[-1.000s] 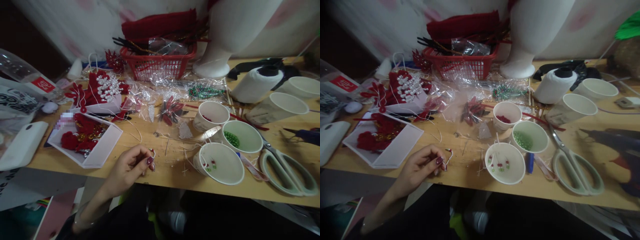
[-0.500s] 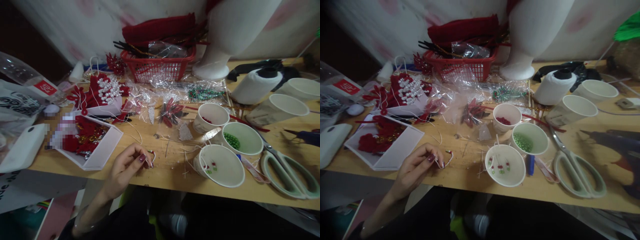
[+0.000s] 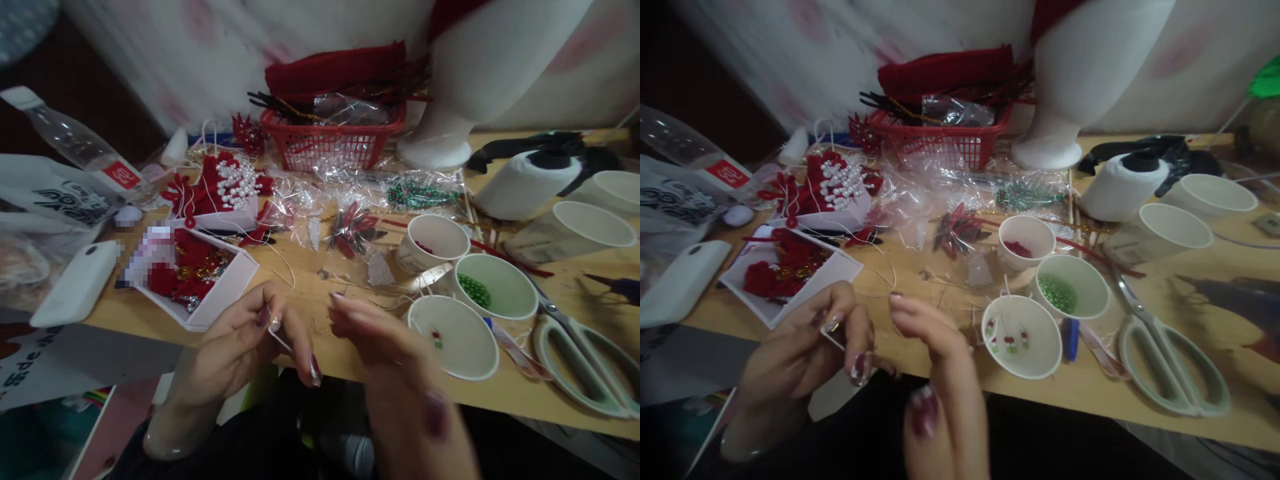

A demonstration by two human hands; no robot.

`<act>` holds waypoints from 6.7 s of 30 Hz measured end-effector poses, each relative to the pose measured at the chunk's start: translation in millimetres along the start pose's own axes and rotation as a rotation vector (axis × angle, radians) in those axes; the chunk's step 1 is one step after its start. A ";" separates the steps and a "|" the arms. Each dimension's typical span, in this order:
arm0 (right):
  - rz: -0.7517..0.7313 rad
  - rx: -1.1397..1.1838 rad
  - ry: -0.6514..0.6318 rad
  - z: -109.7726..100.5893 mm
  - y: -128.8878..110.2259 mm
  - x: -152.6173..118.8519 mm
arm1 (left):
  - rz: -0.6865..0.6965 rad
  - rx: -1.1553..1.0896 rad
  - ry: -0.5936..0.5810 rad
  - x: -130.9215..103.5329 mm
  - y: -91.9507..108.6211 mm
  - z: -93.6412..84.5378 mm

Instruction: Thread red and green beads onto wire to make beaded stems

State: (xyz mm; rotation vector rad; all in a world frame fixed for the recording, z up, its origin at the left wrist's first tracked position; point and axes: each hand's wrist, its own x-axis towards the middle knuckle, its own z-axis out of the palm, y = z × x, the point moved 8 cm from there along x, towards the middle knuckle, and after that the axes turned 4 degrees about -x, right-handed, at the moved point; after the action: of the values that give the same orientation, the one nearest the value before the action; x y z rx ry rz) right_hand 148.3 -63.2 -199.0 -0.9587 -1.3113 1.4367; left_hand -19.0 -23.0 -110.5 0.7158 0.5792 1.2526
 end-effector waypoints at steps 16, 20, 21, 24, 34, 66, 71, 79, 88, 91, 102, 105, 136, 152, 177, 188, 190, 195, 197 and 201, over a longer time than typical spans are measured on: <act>0.326 0.584 -0.354 70.3 -35.8 68.0 | 0.162 -0.147 0.322 2.0 9.6 -26.5; 0.305 0.642 -0.387 73.3 -42.0 66.9 | 0.160 -0.187 0.360 0.9 9.6 -29.9; 0.300 0.637 -0.389 73.0 -43.1 66.5 | 0.155 -0.193 0.369 0.8 9.4 -30.3; 0.287 0.616 -0.390 72.0 -45.2 65.7 | 0.153 -0.201 0.387 0.5 9.6 -30.5; 0.286 0.611 -0.363 74.1 -45.2 67.6 | 0.156 -0.209 0.364 1.0 9.3 -30.3; 0.271 0.505 -0.337 70.5 -43.0 71.0 | 0.118 -0.186 0.338 -1.6 8.8 -25.6; 0.259 0.523 -0.335 69.2 -43.0 72.0 | 0.114 -0.205 0.324 -1.8 8.2 -24.7; 0.267 0.504 -0.329 70.0 -41.2 72.3 | 0.119 -0.183 0.318 -2.7 8.8 -24.6; 0.283 0.473 -0.309 68.6 -39.9 72.5 | 0.105 -0.181 0.304 -1.0 8.7 -21.3; 0.272 0.462 -0.313 68.1 -41.0 73.6 | 0.099 -0.191 0.281 -1.1 7.7 -19.9; 0.290 0.414 -0.273 65.0 -40.4 77.0 | 0.068 -0.164 0.295 -1.3 6.1 -17.3; 0.263 0.313 -0.223 60.5 -39.1 77.8 | 0.061 -0.146 0.276 -1.6 4.3 -16.3; -0.351 -0.099 0.061 45.2 -48.6 88.6 | 0.114 1.722 0.297 100.4 126.6 -27.5; -0.052 0.103 0.107 41.3 -28.5 92.5 | -0.277 1.866 -0.216 190.6 37.3 -63.0; -0.054 -0.027 -0.042 44.9 -32.6 94.6 | -0.197 2.107 -0.017 188.0 106.6 -34.8; -0.057 -0.043 -0.034 42.5 -30.9 94.4 | -0.049 1.814 0.209 170.5 167.7 -8.2; -0.061 -0.042 -0.045 43.6 -30.3 93.9 | -0.051 1.674 0.252 163.0 163.8 -4.9; -0.181 0.044 0.083 36.1 -44.1 88.4 | -0.023 1.311 0.299 117.4 118.6 12.7; -0.248 0.060 0.118 31.4 -55.9 83.3 | -0.030 1.162 0.300 89.7 90.0 19.6; -0.400 0.080 0.097 22.8 -83.4 71.1 | -0.126 0.550 0.353 40.9 29.5 19.3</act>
State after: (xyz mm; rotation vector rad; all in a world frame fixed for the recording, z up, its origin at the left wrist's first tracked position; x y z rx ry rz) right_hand 119.0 -1.2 -110.5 -0.6587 -1.2778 1.1118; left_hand -14.4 18.2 -75.9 0.8982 1.2716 1.1134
